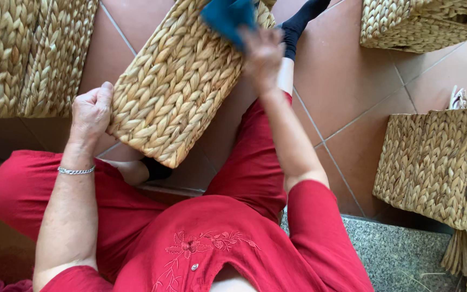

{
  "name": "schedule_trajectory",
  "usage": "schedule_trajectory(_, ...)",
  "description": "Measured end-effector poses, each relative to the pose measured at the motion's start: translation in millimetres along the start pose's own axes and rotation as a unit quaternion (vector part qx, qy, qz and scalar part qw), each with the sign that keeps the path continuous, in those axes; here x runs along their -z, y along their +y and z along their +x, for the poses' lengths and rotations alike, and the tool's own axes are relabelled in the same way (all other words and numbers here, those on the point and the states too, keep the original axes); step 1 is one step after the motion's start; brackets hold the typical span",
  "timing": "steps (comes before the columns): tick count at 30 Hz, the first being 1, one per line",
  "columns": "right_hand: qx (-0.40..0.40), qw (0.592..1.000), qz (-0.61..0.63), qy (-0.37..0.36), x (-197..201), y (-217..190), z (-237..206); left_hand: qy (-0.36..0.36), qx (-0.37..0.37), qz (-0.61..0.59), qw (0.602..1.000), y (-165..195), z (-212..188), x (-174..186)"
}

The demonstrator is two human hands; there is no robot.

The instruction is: The person sits on the floor and wipes woven water-hyacinth storage baskets one at a time with a blue cloth, turning each basket to wipe its sides, lid and handle cutouts, then sets it aside and picks up the next basket.

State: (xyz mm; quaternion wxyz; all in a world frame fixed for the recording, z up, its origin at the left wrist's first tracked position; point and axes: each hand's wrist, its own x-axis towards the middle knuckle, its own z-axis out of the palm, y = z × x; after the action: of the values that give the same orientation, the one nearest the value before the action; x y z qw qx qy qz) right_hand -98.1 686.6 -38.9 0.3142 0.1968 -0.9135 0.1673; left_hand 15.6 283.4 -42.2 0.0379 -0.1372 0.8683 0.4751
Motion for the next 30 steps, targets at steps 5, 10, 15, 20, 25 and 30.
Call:
schedule_trajectory(5,-0.19,0.967,0.171,0.027,-34,65,9,-0.007,-0.096,0.116,0.989,44,29,-5)
schedule_trajectory(10,-0.326,0.883,0.338,0.001,-59,89,-3,-0.031,0.0,0.07,0.997,99,89,-57)
schedule_trajectory(15,-0.433,0.696,0.57,0.052,-31,107,-27,-0.001,-0.081,0.117,0.99,128,91,-112)
schedule_trajectory(20,-0.477,0.615,0.615,0.131,43,98,-45,-0.005,-0.116,0.053,0.992,136,45,-112)
schedule_trajectory(25,-0.451,0.615,0.614,0.204,125,91,-45,-0.073,-0.172,-0.116,0.976,144,7,-92)
schedule_trajectory(30,-0.389,0.798,0.457,0.052,153,48,-50,-0.075,-0.183,-0.111,0.974,125,-15,-75)
